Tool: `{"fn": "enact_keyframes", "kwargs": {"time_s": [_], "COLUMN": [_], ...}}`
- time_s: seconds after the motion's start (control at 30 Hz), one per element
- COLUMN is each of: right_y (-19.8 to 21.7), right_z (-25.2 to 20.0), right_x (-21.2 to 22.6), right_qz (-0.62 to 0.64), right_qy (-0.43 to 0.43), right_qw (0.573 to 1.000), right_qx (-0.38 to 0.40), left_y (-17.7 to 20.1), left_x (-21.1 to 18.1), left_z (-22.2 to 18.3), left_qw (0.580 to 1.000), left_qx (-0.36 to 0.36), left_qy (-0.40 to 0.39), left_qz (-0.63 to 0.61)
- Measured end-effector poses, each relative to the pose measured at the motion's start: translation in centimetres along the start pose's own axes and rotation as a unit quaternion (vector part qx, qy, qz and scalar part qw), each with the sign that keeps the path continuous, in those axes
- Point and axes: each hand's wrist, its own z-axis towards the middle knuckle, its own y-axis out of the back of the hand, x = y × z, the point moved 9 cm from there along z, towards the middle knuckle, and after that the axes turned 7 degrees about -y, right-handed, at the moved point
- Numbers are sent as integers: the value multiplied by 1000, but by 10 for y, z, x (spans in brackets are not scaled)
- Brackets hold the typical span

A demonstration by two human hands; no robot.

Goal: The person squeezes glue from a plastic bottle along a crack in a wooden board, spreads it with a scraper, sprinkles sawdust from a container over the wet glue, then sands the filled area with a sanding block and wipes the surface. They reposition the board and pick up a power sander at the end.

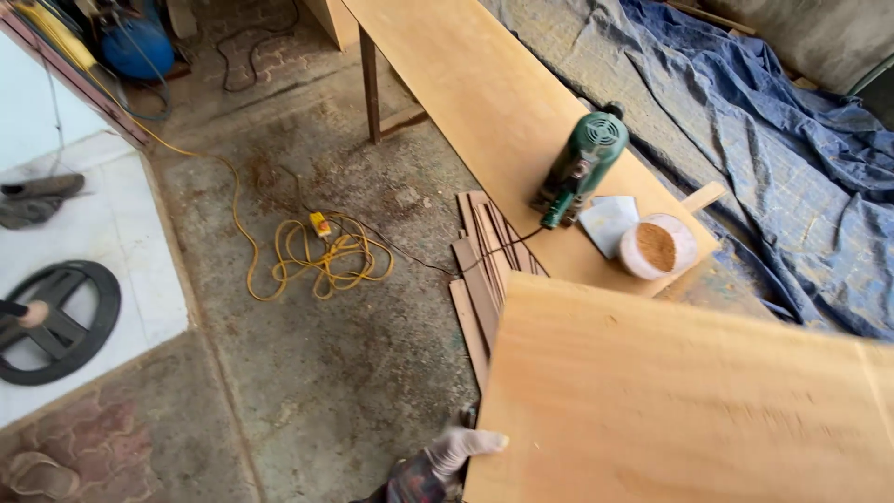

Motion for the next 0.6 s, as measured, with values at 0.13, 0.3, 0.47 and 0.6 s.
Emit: {"fn": "enact_keyframes", "kwargs": {"time_s": [0.13, 0.3, 0.47, 0.6], "right_y": [-111, -218, -416, -558], "right_z": [3, 35, 123, 218], "right_x": [96, 162, 165, 89], "right_qz": [-40, -102, 571, 707], "right_qy": [28, 41, -368, -276], "right_qw": [998, 992, 731, 617], "right_qx": [-32, -61, 65, 207], "left_y": [51, 158, 242, 299], "left_x": [-104, -199, -276, -326], "left_z": [-76, -119, -112, -42], "left_qw": [986, 950, 895, 881], "left_qx": [-93, -176, -286, -311], "left_qy": [-33, -235, -334, -351], "left_qz": [-137, -104, -77, -60]}}
